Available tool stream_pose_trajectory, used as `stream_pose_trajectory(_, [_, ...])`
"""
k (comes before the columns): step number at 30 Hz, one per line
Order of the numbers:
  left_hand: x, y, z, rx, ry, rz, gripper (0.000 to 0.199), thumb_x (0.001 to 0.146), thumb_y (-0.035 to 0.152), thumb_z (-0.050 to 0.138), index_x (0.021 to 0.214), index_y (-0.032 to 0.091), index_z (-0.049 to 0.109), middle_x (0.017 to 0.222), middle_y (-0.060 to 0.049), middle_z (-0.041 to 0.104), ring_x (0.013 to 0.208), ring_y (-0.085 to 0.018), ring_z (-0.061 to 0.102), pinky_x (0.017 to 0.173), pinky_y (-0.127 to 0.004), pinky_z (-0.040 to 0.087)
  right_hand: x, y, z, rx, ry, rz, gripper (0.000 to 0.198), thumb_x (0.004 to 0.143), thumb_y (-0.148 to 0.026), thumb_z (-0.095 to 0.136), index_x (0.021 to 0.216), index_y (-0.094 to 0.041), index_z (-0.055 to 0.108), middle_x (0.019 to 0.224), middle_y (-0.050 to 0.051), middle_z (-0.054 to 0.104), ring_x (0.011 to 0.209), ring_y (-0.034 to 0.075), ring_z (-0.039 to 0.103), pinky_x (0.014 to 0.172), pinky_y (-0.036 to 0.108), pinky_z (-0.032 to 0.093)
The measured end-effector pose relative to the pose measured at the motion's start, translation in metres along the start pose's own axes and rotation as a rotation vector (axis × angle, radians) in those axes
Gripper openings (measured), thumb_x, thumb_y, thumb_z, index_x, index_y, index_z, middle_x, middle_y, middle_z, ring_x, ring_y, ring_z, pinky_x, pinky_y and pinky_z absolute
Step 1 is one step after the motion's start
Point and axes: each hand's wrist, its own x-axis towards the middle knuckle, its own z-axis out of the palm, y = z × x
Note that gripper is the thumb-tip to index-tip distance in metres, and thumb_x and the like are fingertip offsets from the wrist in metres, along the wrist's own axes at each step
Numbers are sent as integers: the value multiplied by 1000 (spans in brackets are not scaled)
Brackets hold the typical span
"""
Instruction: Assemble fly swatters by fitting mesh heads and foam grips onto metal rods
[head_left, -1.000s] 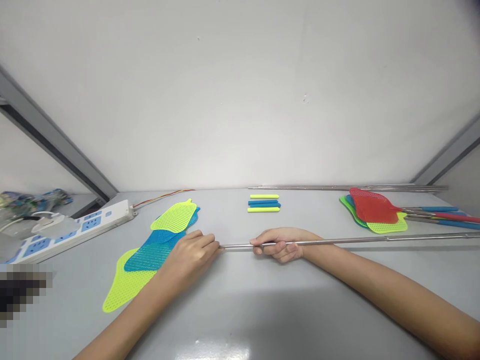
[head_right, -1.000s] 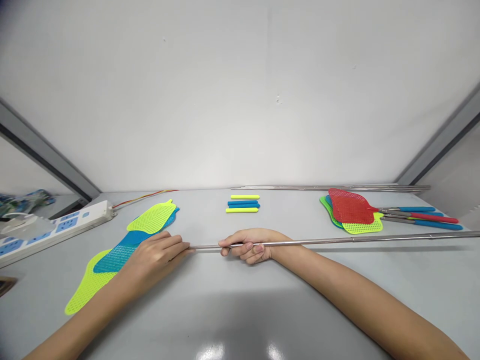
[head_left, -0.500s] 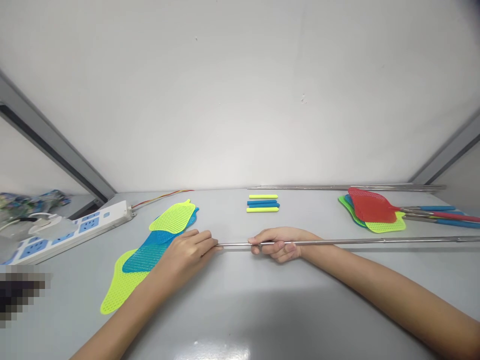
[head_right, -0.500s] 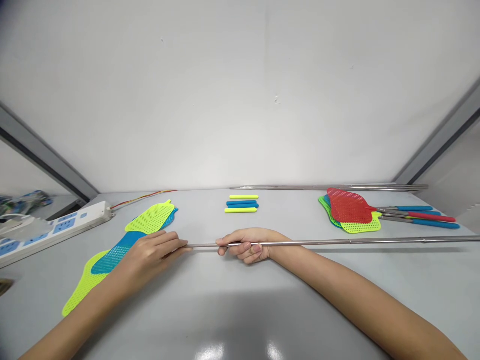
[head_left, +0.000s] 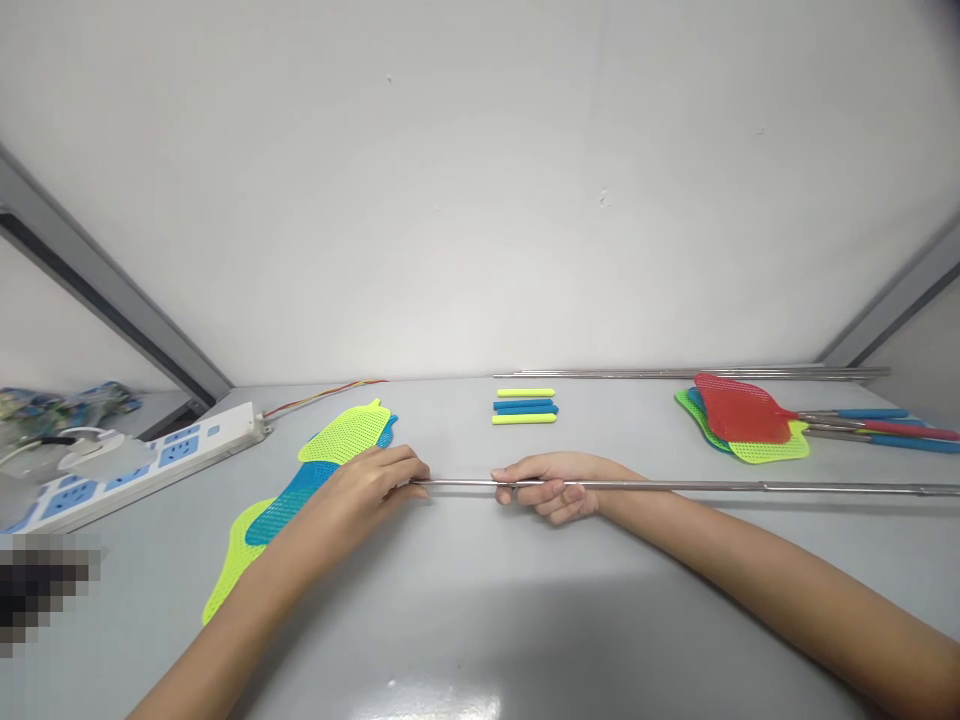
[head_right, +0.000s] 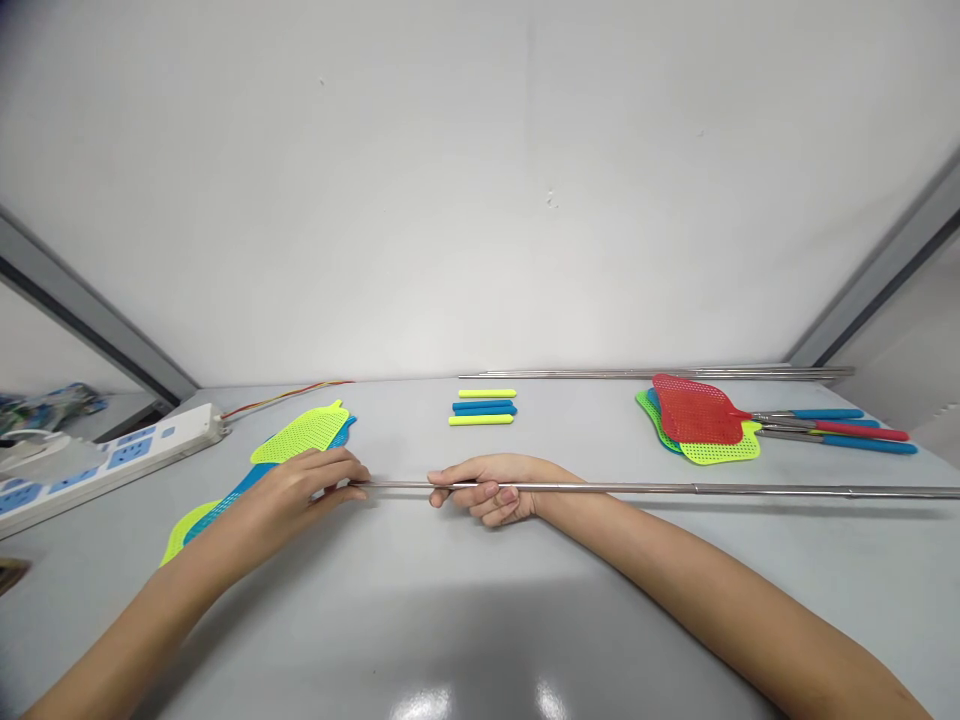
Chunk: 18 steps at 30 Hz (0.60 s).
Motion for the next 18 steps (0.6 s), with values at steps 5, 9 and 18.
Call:
stream_pose_trajectory(5, [0,-4,-1,5,-41,5,22,82,20,30,86,23,51,85,0,52,76,-14,49,64,-26,37,1,1,-3,11,-2,-4,25,86,-29,31,85,-11,48,33,-10,33,20,2,24,20,10,24])
stream_pose_trajectory(9, [1,-3,-2,-3,-18,-7,22,82,21,31,88,23,52,87,-1,52,77,-14,49,65,-27,38,1,1,-3,9,-1,-2,25,86,-29,30,85,-11,47,33,-11,33,20,2,24,20,10,24])
stream_pose_trajectory(18, [1,-2,-1,1,-33,-16,23,83,25,29,83,22,52,82,-1,52,74,-14,49,63,-26,38,2,0,-3,7,-9,0,26,86,-29,30,85,-11,48,34,-11,33,20,3,25,20,10,25])
